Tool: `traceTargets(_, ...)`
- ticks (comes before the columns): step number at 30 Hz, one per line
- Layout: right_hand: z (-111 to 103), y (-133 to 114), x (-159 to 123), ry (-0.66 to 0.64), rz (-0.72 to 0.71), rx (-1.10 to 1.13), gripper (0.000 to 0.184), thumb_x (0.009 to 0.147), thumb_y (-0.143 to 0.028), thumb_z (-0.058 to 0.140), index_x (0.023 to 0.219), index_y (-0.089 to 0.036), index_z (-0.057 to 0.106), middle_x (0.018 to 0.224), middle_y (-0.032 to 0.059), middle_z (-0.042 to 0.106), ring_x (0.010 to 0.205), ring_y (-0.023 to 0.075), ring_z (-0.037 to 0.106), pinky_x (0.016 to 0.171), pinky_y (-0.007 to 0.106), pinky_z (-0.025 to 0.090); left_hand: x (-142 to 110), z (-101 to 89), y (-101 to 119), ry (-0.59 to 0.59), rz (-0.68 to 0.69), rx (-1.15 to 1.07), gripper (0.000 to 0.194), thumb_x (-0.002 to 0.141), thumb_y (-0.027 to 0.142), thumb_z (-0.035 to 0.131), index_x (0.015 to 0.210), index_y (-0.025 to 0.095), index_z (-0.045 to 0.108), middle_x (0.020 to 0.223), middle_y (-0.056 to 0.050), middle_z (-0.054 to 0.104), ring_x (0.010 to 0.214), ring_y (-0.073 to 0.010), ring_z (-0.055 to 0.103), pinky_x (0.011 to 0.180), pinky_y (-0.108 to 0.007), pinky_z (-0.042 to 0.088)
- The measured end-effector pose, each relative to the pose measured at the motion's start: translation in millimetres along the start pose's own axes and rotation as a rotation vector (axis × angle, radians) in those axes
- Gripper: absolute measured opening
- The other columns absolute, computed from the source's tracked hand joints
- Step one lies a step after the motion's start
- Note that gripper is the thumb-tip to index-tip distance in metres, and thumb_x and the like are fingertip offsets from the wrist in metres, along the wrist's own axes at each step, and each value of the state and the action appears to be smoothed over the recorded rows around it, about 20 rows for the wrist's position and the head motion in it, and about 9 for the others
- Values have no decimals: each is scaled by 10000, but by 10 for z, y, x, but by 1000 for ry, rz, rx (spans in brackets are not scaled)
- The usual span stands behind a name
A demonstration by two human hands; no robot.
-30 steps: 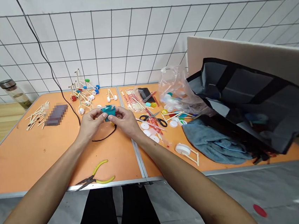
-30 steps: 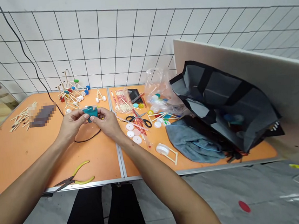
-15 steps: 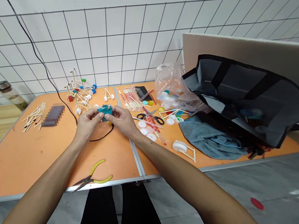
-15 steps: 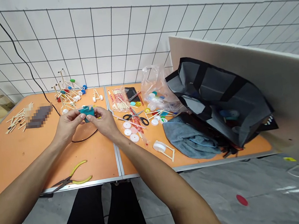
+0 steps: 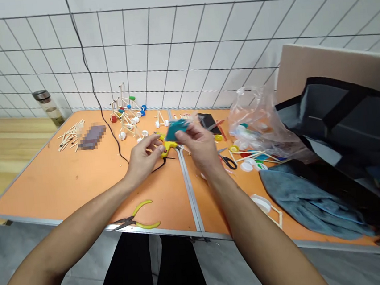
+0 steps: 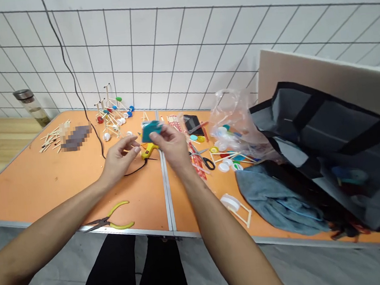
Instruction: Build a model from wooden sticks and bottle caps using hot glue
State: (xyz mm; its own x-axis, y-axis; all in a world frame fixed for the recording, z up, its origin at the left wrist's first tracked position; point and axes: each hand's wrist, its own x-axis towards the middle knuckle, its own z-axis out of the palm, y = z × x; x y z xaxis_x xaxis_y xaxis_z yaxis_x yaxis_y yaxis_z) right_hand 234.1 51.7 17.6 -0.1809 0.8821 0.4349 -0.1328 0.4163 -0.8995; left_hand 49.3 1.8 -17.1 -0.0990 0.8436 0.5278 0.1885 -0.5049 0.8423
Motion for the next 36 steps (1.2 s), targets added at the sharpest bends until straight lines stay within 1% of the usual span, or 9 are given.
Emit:
traceTargets(4, -175, 32, 78, 206, -4, 45, 560, 729, -703, 961, 1020, -270, 755, 1001, 7, 816, 947, 193, 795, 782, 296, 665, -102, 49, 3, -212, 193, 235, 253, 1041, 363, 678, 1199, 236, 829, 1038, -73, 824, 900, -199, 745, 790, -306, 583)
traceTargets(8, -203, 92, 82, 243, 29, 72, 549, 740, -680, 961, 1044, -298, 708, 992, -16, 782, 968, 189, 793, 742, 267, 670, -186, 81, 6, -442, 449, 522, 337, 1125, 345, 520, 1075, 231, 833, 981, -81, 819, 959, -219, 764, 774, -306, 556)
traceTargets(11, -160, 92, 65, 239, 53, 77, 582, 713, -701, 969, 1022, -297, 686, 977, -20, 777, 916, 189, 797, 669, 250, 652, -227, 97, 3, -543, 558, 646, 389, 1140, 293, 458, 1047, 224, 829, 920, -73, 801, 894, -208, 748, 710, -300, 508)
traceTargets(18, -70, 8, 26, 212, 104, 90, 681, 644, -758, 981, 996, -276, 653, 914, -27, 771, 804, 176, 801, 568, 211, 572, -260, 89, 20, -563, 640, 707, 402, 1139, 246, 440, 996, 229, 816, 862, -55, 767, 804, -188, 697, 669, -296, 435)
traceTargets(23, -21, -9, -7, 203, 112, 100, 657, 676, -738, 972, 1010, -267, 659, 923, -20, 770, 827, 169, 790, 612, 221, 586, -247, 68, 25, -536, 652, 669, 423, 1146, 258, 428, 961, 221, 807, 803, -57, 741, 765, -186, 683, 651, -292, 428)
traceTargets(26, -11, 21, -15, 181, 126, 97, 628, 698, -715, 968, 1022, -266, 673, 947, -15, 778, 864, 170, 783, 644, 230, 609, -234, 51, 36, -503, 603, 603, 404, 1142, 303, 451, 976, 227, 811, 818, -64, 758, 773, -192, 704, 657, -294, 457)
traceTargets(30, 23, 59, -23, 139, 142, 107, 606, 677, -689, 988, 987, -260, 692, 974, -1, 795, 901, 183, 783, 657, 243, 627, -195, 27, 97, -379, 413, 440, 328, 1094, 358, 552, 925, 240, 807, 830, -65, 776, 788, -196, 717, 714, -301, 499)
traceTargets(32, 55, 58, -35, 111, 145, 104, 603, 670, -688, 991, 990, -257, 715, 1003, 18, 814, 927, 196, 786, 663, 256, 633, -153, 14, 139, -266, 248, 296, 293, 1046, 377, 615, 859, 238, 794, 802, -49, 765, 750, -188, 693, 715, -302, 500)
traceTargets(36, 131, 42, -69, 56, 141, 73, 605, 652, -694, 997, 1008, -262, 767, 1007, 26, 830, 924, 209, 771, 684, 292, 651, -21, -33, 186, 57, -70, 3, 274, 907, 494, 770, 819, 235, 769, 770, -13, 734, 706, -171, 627, 696, -297, 508)
